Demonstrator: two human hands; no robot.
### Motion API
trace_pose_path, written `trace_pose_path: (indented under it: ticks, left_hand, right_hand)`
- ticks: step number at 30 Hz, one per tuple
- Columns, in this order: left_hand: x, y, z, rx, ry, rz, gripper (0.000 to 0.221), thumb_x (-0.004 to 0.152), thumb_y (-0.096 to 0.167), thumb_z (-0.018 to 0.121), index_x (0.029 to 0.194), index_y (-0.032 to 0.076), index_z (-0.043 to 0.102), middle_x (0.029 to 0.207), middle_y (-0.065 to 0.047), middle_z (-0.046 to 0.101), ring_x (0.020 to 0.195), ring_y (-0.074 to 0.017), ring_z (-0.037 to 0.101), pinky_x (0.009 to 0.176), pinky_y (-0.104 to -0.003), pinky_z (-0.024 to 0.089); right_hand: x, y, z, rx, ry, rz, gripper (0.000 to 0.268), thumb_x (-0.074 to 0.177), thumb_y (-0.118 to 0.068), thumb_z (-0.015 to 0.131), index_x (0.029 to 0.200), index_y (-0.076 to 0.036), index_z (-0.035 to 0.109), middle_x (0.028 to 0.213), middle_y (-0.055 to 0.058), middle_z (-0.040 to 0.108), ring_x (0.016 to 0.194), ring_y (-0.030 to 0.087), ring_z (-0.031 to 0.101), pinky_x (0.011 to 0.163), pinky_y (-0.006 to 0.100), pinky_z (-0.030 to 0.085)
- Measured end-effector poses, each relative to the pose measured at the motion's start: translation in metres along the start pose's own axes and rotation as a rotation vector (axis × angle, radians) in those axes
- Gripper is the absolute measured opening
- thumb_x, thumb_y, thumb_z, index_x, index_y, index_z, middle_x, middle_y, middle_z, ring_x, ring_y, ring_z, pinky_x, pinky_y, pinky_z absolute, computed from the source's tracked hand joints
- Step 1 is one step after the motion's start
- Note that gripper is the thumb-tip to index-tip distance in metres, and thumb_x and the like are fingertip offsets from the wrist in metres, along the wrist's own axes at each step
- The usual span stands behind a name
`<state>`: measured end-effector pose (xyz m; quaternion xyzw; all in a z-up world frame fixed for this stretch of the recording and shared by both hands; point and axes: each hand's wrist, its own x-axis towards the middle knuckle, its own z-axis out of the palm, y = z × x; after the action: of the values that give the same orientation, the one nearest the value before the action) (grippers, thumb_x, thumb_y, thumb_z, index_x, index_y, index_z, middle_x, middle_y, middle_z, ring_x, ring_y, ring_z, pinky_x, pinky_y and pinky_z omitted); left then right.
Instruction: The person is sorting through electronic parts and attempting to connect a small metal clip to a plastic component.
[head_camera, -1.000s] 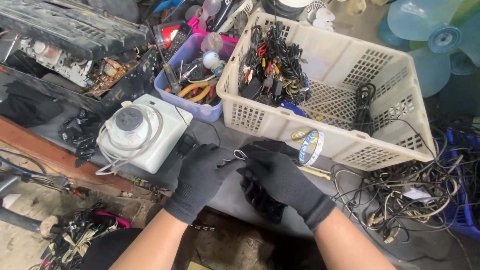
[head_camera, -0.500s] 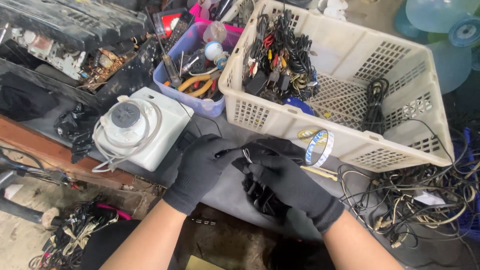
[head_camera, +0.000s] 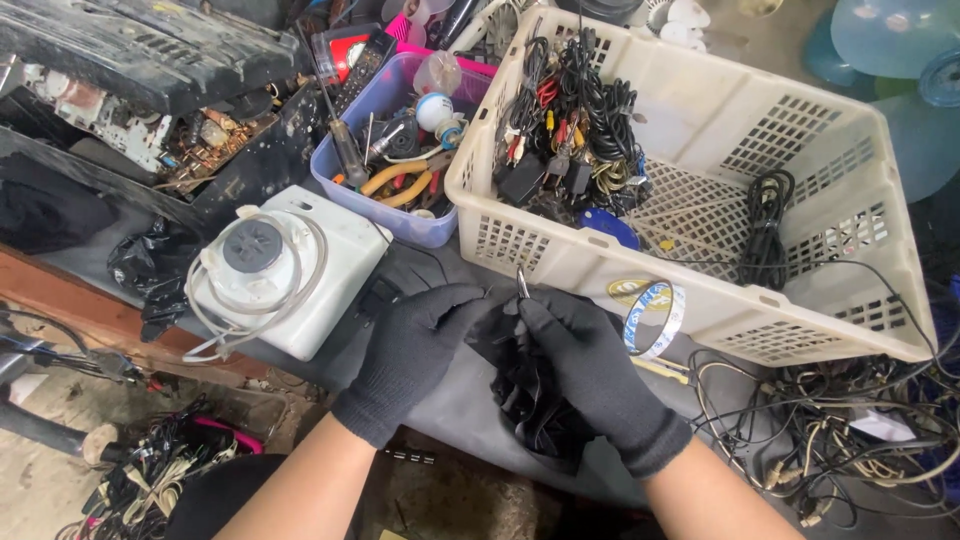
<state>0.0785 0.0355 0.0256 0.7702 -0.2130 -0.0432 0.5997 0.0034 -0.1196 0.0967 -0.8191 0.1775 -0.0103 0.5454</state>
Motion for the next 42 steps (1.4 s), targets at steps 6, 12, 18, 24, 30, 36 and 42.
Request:
trace_pose_path:
  ticks: [6, 12, 18, 24, 30, 36, 42]
  left_hand:
    - [-0.013, 0.009, 0.022, -0.163, 0.126, -0.106, 0.013, 0.091, 0.019, 0.079, 0.098, 0.008, 0.081, 0.086, -0.018, 0.08, 0.092, -0.0217, 0.078, 0.075, -0.035, 0.064]
    - [-0.017, 0.019, 0.021, -0.119, 0.218, 0.021, 0.009, 0.089, 0.016, 0.081, 0.096, 0.01, 0.081, 0.089, -0.02, 0.079, 0.094, -0.0308, 0.078, 0.072, -0.038, 0.066]
    - [-0.026, 0.013, 0.025, 0.002, 0.256, 0.311, 0.01, 0.092, 0.007, 0.072, 0.101, 0.005, 0.077, 0.097, -0.005, 0.081, 0.086, -0.0122, 0.076, 0.081, -0.024, 0.061]
    - [-0.019, 0.015, 0.034, -0.411, 0.202, -0.253, 0.015, 0.088, 0.012, 0.078, 0.1, 0.004, 0.081, 0.094, -0.011, 0.08, 0.089, -0.0118, 0.069, 0.078, -0.03, 0.062]
    - [-0.022, 0.036, 0.036, -0.706, 0.173, -0.687, 0.028, 0.088, 0.016, 0.082, 0.11, 0.0, 0.078, 0.082, -0.015, 0.071, 0.076, -0.0179, 0.066, 0.068, -0.037, 0.066]
    - [-0.021, 0.041, 0.035, -0.737, 0.172, -0.755, 0.033, 0.085, 0.02, 0.083, 0.111, 0.001, 0.077, 0.084, -0.015, 0.069, 0.078, -0.0183, 0.062, 0.074, -0.036, 0.063]
    - [-0.015, 0.035, 0.028, -0.7, 0.068, -0.749, 0.037, 0.083, 0.021, 0.084, 0.113, 0.0, 0.078, 0.088, -0.016, 0.068, 0.084, -0.0201, 0.062, 0.08, -0.038, 0.062]
  right_hand:
    - [0.01, 0.02, 0.007, -0.051, 0.059, 0.038, 0.031, 0.1, -0.03, 0.061, 0.087, -0.009, 0.08, 0.083, 0.018, 0.077, 0.092, 0.033, 0.076, 0.091, 0.043, 0.057]
    - [0.005, 0.016, 0.01, -0.054, 0.055, 0.032, 0.03, 0.1, -0.029, 0.062, 0.087, -0.01, 0.08, 0.081, 0.019, 0.076, 0.092, 0.032, 0.076, 0.085, 0.042, 0.059]
    - [-0.008, 0.02, 0.007, -0.001, -0.024, -0.254, 0.031, 0.104, -0.022, 0.051, 0.08, -0.012, 0.067, 0.081, -0.003, 0.071, 0.079, 0.009, 0.064, 0.075, 0.027, 0.053]
    - [-0.001, 0.008, 0.01, -0.001, -0.038, -0.063, 0.029, 0.101, -0.026, 0.057, 0.091, -0.009, 0.078, 0.087, 0.009, 0.076, 0.089, 0.019, 0.071, 0.084, 0.035, 0.056]
    - [0.001, 0.002, 0.014, -0.039, -0.011, 0.1, 0.028, 0.099, -0.03, 0.062, 0.091, -0.011, 0.081, 0.081, 0.018, 0.075, 0.089, 0.029, 0.074, 0.085, 0.043, 0.057]
    - [0.0, 0.003, 0.011, -0.015, -0.066, 0.103, 0.029, 0.099, -0.029, 0.063, 0.09, -0.009, 0.082, 0.076, 0.018, 0.074, 0.087, 0.029, 0.074, 0.087, 0.045, 0.057]
    - [-0.002, -0.003, 0.008, -0.077, -0.076, 0.09, 0.029, 0.099, -0.031, 0.061, 0.094, -0.009, 0.08, 0.088, 0.021, 0.076, 0.097, 0.035, 0.074, 0.091, 0.048, 0.055]
